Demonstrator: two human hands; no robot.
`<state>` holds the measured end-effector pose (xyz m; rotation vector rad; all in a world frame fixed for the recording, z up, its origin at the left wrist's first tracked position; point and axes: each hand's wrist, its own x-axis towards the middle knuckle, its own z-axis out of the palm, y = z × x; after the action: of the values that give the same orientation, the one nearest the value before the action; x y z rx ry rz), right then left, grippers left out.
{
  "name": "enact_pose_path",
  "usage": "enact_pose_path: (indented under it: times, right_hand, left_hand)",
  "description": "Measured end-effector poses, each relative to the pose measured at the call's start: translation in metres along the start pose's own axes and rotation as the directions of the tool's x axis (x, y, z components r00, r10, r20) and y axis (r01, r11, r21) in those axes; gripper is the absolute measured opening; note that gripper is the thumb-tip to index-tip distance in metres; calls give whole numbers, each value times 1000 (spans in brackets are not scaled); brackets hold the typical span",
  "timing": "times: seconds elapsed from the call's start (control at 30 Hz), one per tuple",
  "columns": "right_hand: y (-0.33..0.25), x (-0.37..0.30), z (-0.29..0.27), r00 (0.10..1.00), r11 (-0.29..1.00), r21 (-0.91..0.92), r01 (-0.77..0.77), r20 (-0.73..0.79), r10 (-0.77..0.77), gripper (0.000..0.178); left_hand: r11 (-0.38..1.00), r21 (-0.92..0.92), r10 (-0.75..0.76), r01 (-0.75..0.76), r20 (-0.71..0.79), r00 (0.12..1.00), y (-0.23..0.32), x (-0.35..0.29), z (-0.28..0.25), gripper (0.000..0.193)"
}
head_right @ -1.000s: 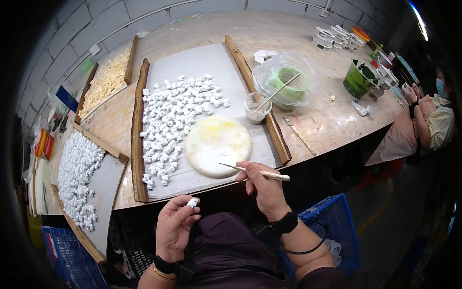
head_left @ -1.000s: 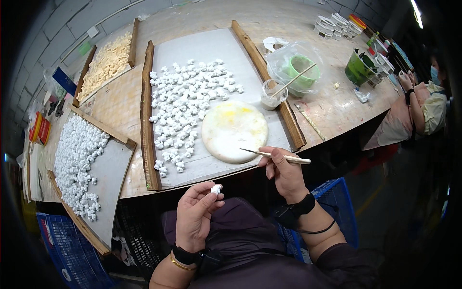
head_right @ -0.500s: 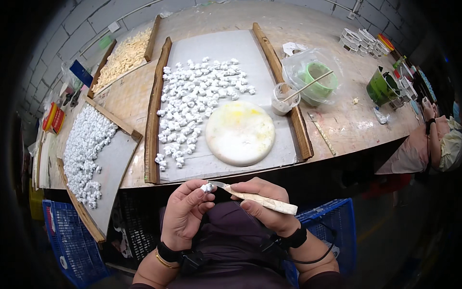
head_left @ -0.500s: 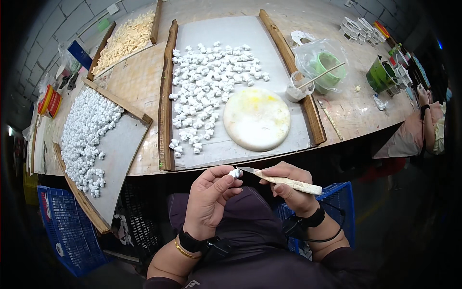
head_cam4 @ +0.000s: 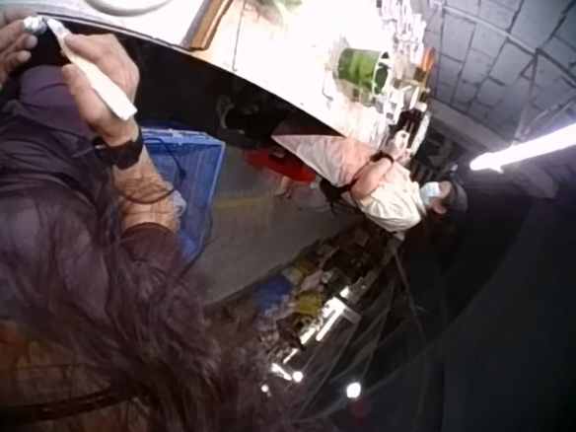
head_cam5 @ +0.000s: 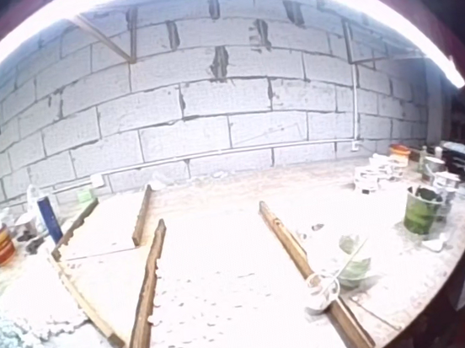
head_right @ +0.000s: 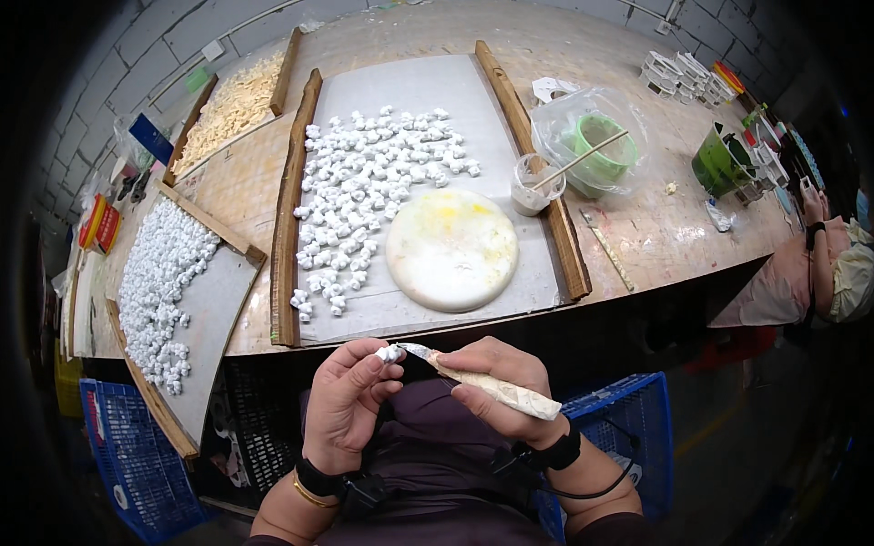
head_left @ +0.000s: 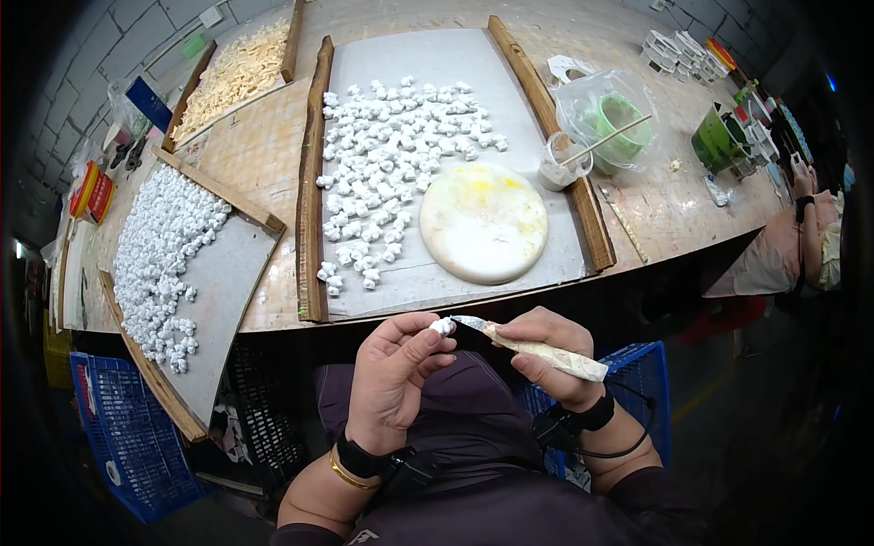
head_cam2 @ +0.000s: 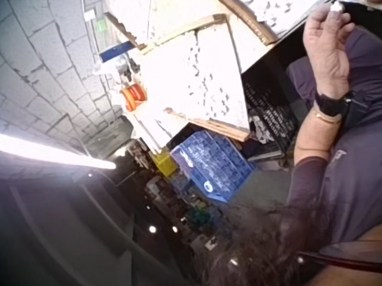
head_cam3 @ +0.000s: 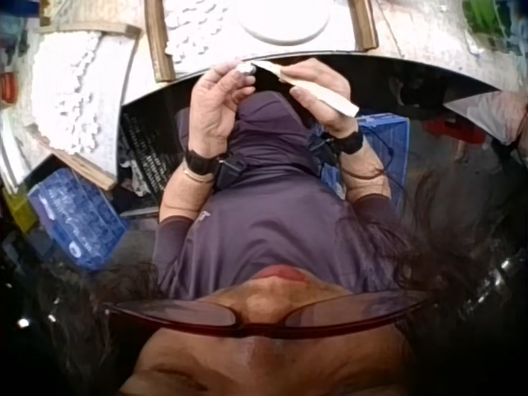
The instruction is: Manually trimming or cleaning small white plastic molded parts using a tool at a workbench.
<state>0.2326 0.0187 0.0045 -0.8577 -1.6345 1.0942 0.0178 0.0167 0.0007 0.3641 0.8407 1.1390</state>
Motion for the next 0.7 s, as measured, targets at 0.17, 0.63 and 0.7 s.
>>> enact_pose_path:
  times: [0.17, 0.63, 0.7]
  right_hand:
    - [-7, 2, 4, 999, 998, -43, 43, 22, -42, 30]
    - [-4, -2, 5, 999, 999, -17, 36, -13, -36, 32]
    - [-2, -3, 4, 1000, 999, -41, 26, -7, -26, 32]
  left_hand:
    - [999, 35, 27, -26, -24, 999, 0, -1, 3, 19]
    - [999, 34, 38, -37, -14, 999, -2, 0, 4, 20]
    - [999, 35, 39, -38, -14, 999, -2, 0, 5, 20]
